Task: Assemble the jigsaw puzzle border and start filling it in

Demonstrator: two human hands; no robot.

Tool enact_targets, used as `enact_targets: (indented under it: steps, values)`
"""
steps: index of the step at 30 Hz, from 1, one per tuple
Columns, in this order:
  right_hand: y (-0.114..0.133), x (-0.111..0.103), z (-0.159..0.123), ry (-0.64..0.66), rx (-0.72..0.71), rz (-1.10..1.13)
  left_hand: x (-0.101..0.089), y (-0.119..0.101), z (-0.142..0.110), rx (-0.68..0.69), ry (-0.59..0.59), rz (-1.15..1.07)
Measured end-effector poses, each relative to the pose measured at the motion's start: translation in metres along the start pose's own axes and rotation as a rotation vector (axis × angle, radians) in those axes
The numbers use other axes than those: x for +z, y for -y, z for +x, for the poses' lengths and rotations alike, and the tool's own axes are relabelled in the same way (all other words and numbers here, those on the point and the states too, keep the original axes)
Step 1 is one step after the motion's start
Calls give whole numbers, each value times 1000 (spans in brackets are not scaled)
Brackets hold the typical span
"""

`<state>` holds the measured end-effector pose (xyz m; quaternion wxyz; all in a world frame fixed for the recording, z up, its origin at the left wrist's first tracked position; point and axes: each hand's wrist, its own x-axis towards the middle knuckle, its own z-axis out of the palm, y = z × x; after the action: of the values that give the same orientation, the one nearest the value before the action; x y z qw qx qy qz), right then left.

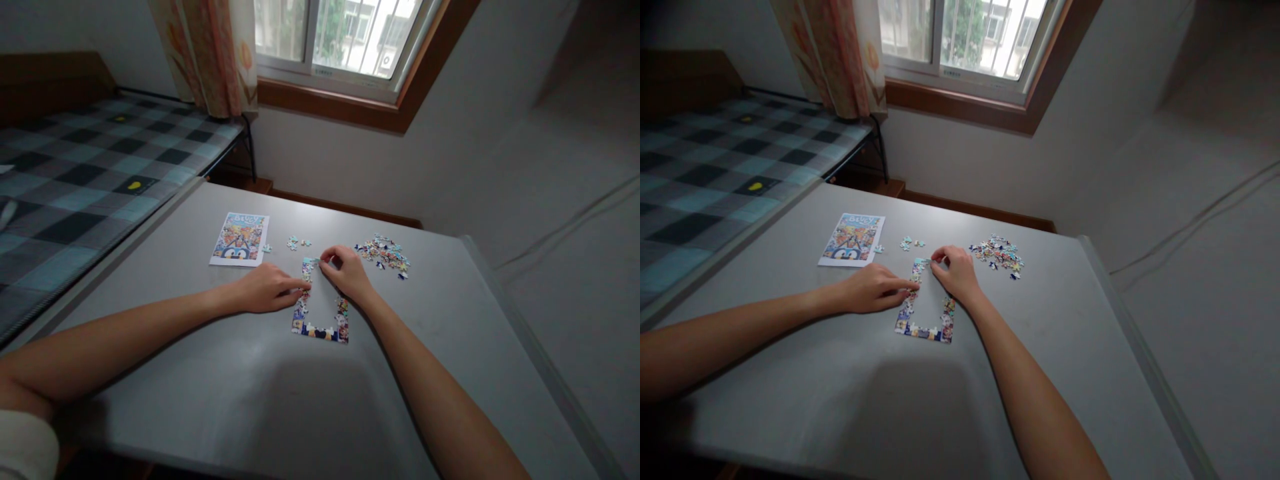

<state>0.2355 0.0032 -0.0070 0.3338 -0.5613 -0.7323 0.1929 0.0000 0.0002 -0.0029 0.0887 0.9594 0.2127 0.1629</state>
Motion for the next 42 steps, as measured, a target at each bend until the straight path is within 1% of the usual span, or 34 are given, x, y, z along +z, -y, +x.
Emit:
enact_targets:
  steps: [3, 6, 10, 16, 22, 30, 37, 42]
  values:
    - [-2, 0, 1, -45, 24, 41, 0, -1, 0, -2, -2, 2]
    - [-3, 1, 1, -118, 33, -11, -1, -1, 1, -1, -2, -3]
    - [-5, 4, 0, -196, 4, -89, 0, -1, 1, 5, -9, -3]
    - [-6, 4, -3, -140, -45, -114, -1, 0, 1, 8, -28, 6]
    - [-5, 4, -3, -172, -36, -159, -1, -2, 1, 3, -23, -13]
    - [-5, 4, -3, -155, -32, -198, -1, -1, 1, -5, -8, -18]
    - [-7, 6, -3, -149, -54, -175, -1, -1, 1, -14, 8, -45]
    - [-9, 6, -2, -150, -56, -171, -2, -1, 1, -17, 13, -26]
